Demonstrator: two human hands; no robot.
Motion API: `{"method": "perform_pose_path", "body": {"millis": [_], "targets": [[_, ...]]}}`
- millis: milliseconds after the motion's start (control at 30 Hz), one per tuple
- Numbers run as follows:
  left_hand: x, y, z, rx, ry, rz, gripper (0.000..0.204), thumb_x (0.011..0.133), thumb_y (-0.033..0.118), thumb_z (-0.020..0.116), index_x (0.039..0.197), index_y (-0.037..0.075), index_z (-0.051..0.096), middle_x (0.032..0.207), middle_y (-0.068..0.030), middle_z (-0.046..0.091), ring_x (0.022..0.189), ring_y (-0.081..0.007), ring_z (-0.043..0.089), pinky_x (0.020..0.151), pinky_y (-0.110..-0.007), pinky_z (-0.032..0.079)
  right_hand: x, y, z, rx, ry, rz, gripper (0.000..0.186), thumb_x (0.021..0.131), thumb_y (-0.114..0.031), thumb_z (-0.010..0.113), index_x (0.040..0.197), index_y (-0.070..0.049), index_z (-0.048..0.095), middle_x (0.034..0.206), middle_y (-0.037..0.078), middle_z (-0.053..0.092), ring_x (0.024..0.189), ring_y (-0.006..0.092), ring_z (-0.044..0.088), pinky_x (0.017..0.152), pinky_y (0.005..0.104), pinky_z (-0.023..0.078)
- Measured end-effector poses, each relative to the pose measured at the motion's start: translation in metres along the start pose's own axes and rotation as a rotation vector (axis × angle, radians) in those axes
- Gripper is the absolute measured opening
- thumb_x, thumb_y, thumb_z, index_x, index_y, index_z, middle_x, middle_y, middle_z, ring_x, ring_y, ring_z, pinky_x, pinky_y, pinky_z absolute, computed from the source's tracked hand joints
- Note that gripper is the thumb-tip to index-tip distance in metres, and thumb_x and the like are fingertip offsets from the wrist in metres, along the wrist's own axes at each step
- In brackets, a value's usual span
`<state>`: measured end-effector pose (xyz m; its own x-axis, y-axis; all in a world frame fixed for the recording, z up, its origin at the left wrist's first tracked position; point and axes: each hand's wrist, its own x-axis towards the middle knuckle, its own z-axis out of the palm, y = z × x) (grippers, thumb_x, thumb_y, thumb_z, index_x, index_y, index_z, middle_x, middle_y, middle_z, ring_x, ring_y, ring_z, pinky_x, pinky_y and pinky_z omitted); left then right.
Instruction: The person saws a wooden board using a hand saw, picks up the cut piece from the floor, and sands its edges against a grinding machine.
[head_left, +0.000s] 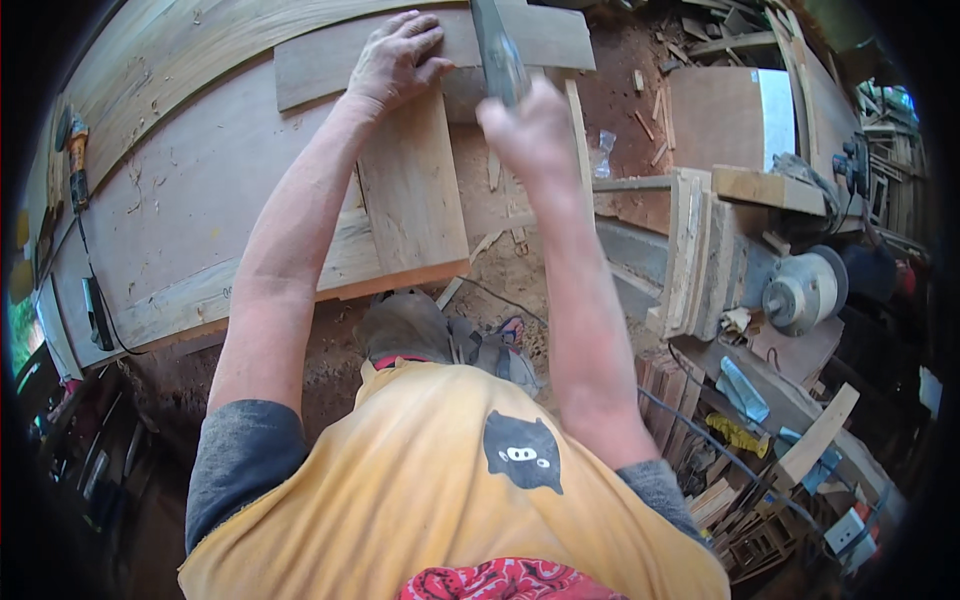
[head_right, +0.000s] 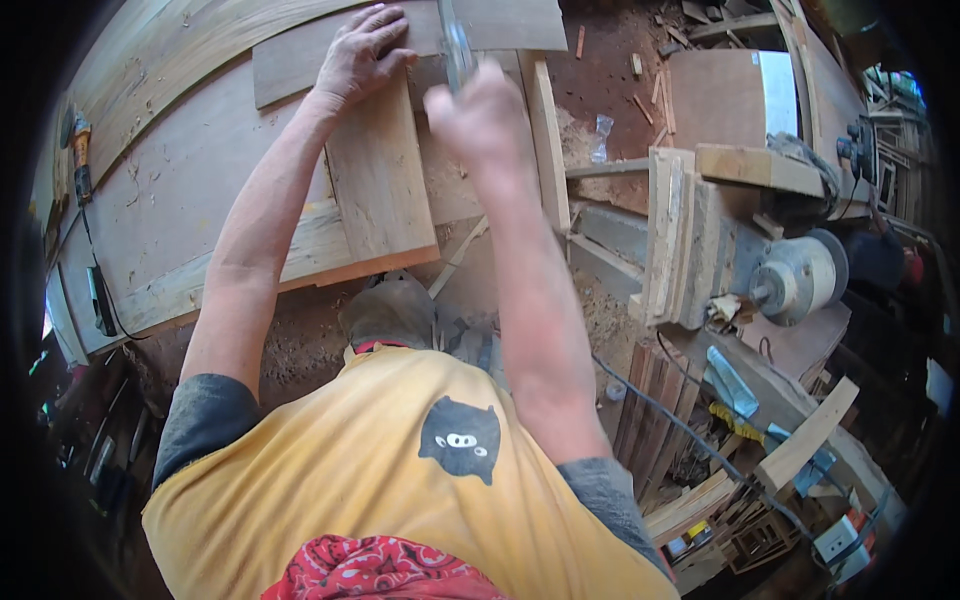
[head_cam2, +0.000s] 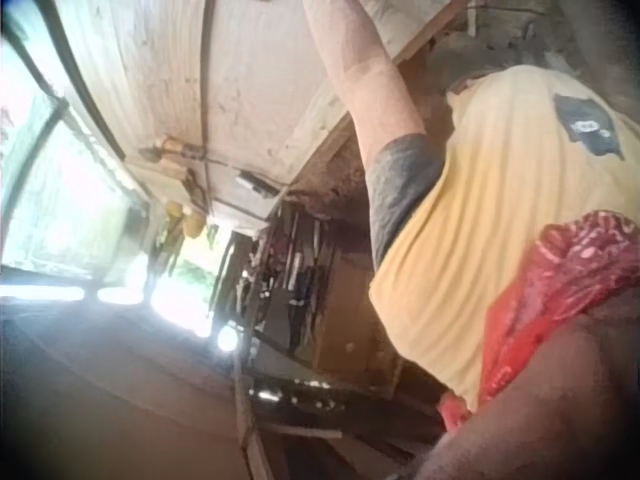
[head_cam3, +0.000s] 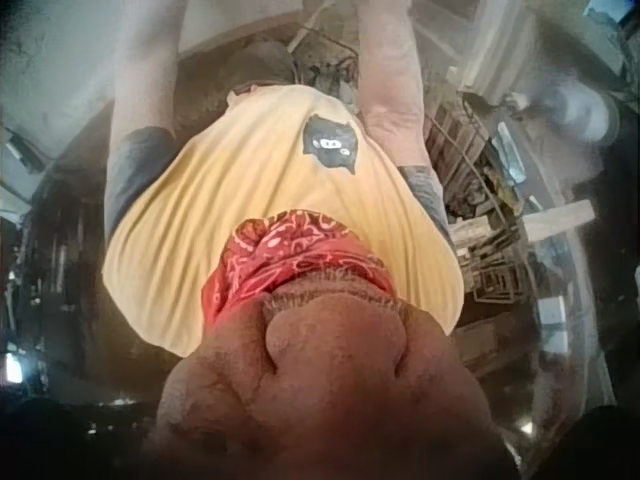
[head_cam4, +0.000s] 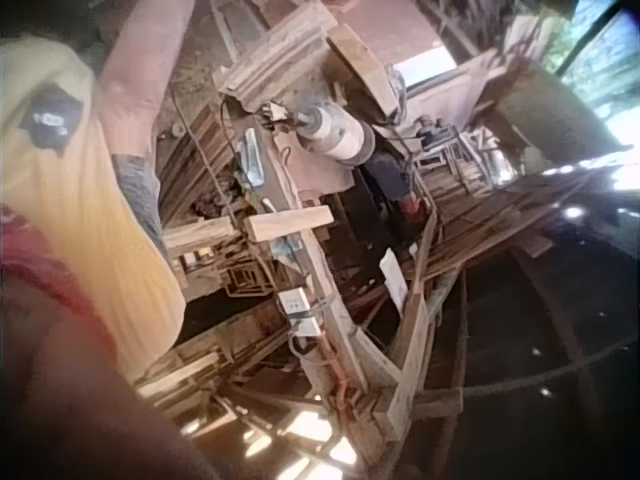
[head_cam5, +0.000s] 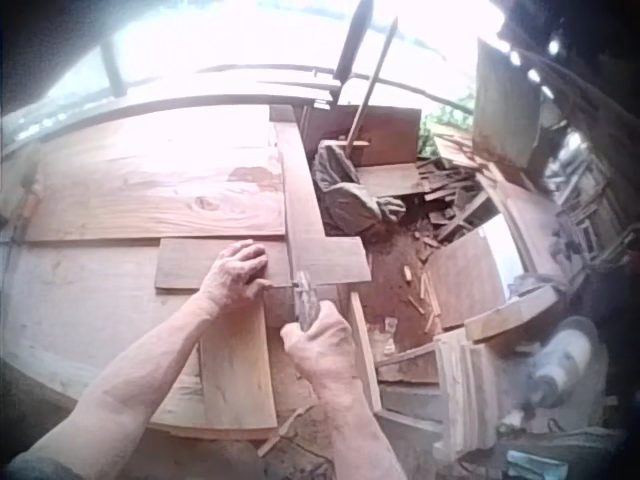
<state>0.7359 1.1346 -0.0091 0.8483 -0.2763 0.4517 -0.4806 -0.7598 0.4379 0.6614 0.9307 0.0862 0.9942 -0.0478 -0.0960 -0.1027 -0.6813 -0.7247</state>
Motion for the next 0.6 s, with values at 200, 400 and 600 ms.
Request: {"method": "perform_pose_path", "body": {"millis": [200, 400, 600], "targets": [[0.000, -0.005, 0.004, 0.006, -0.030, 0.005, 0.046, 0.077, 0.031, 0.079, 0.113, 0.004, 0.069, 0.129, -0.0162, 0.063, 0.129, -0.0397, 0.052, 0.107, -0.048, 0.045, 0.006, 0.008, 0.008, 0.066, -0.061, 0.048, 0.032, 0.078, -0.018, 0.065, 0.097, 0.007, 0.059, 0.082, 0.026, 0.068, 0.078, 0.0385, 0.070, 0.073, 0.0453, 0.057], [0.002, -0.004, 0.001, 0.012, -0.009, 0.017, 0.044, 0.078, 0.031, 0.079, 0.111, 0.003, 0.070, 0.128, -0.0175, 0.064, 0.127, -0.0409, 0.054, 0.106, -0.049, 0.046, 0.011, 0.012, 0.006, 0.016, -0.007, 0.030, 0.032, 0.078, -0.021, 0.067, 0.094, 0.006, 0.061, 0.085, 0.026, 0.070, 0.080, 0.0375, 0.071, 0.079, 0.0453, 0.056], [-0.001, -0.007, 0.006, 0.020, -0.019, 0.011, 0.044, 0.078, 0.029, 0.079, 0.113, 0.004, 0.069, 0.129, -0.0170, 0.063, 0.128, -0.0400, 0.053, 0.107, -0.049, 0.045, -0.013, 0.018, 0.006, 0.022, -0.058, 0.091, 0.033, 0.075, -0.022, 0.068, 0.092, 0.005, 0.061, 0.086, 0.025, 0.070, 0.082, 0.0402, 0.070, 0.081, 0.0448, 0.056]]}}
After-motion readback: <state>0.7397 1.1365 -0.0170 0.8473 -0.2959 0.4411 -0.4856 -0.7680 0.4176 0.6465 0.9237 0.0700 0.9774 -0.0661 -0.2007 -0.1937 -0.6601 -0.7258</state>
